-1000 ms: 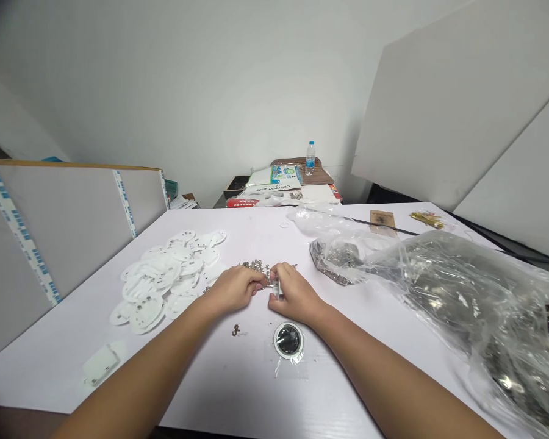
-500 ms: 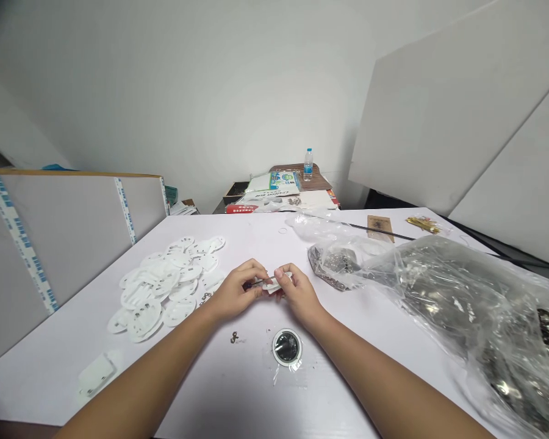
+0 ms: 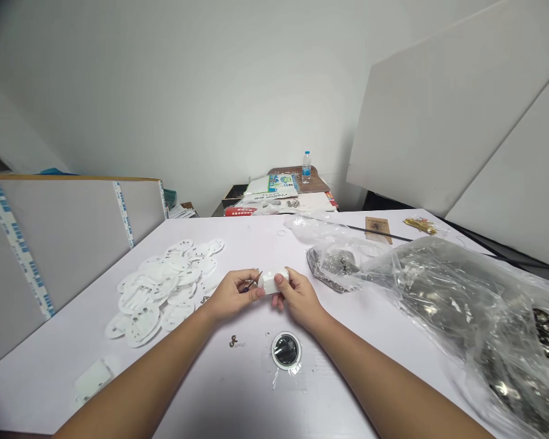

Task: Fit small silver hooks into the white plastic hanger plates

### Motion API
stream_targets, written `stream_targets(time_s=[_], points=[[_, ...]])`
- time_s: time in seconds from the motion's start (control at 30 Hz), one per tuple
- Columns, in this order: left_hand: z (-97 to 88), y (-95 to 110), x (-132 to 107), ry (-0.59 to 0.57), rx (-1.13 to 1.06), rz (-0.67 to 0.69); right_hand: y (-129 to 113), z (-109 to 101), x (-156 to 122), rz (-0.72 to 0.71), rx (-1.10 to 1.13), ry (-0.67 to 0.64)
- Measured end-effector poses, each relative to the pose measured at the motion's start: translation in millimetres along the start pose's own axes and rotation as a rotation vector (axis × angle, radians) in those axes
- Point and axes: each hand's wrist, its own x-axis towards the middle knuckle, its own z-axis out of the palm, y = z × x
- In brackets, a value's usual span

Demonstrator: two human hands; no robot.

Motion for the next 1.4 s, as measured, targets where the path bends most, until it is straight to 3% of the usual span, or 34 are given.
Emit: stream_targets(time_s=[0.2, 0.5, 0.63, 0.8, 0.93, 1.07, 1.4], points=[[-0.7, -5, -2, 0.061, 0.065, 0.032, 2, 2, -1, 0.019, 0.031, -0.017], [2.0, -1, -1, 0.183, 0.342, 0.133, -2, 11, -5, 0.035, -0.033, 0.093], [-0.6, 1, 1, 0.146, 0.373, 0.109, -3, 6, -2, 0.031, -0.120, 0.101], [-16.0, -1, 4, 0.114, 0.430, 0.093, -3, -8, 4, -0.048, -0.408, 0.268], [-23.2, -2, 2, -0.001, 0.598, 0.059, 0, -12, 8, -0.133, -0.507, 0.368], [-18.9, 0, -1, -0.081, 0.674, 0.021, 3, -12, 8, -0.172, -0.557, 0.381], [-21.5, 0, 2, -0.006, 0.783, -0.053, 6, -14, 9, -0.176, -0.557, 0.410]])
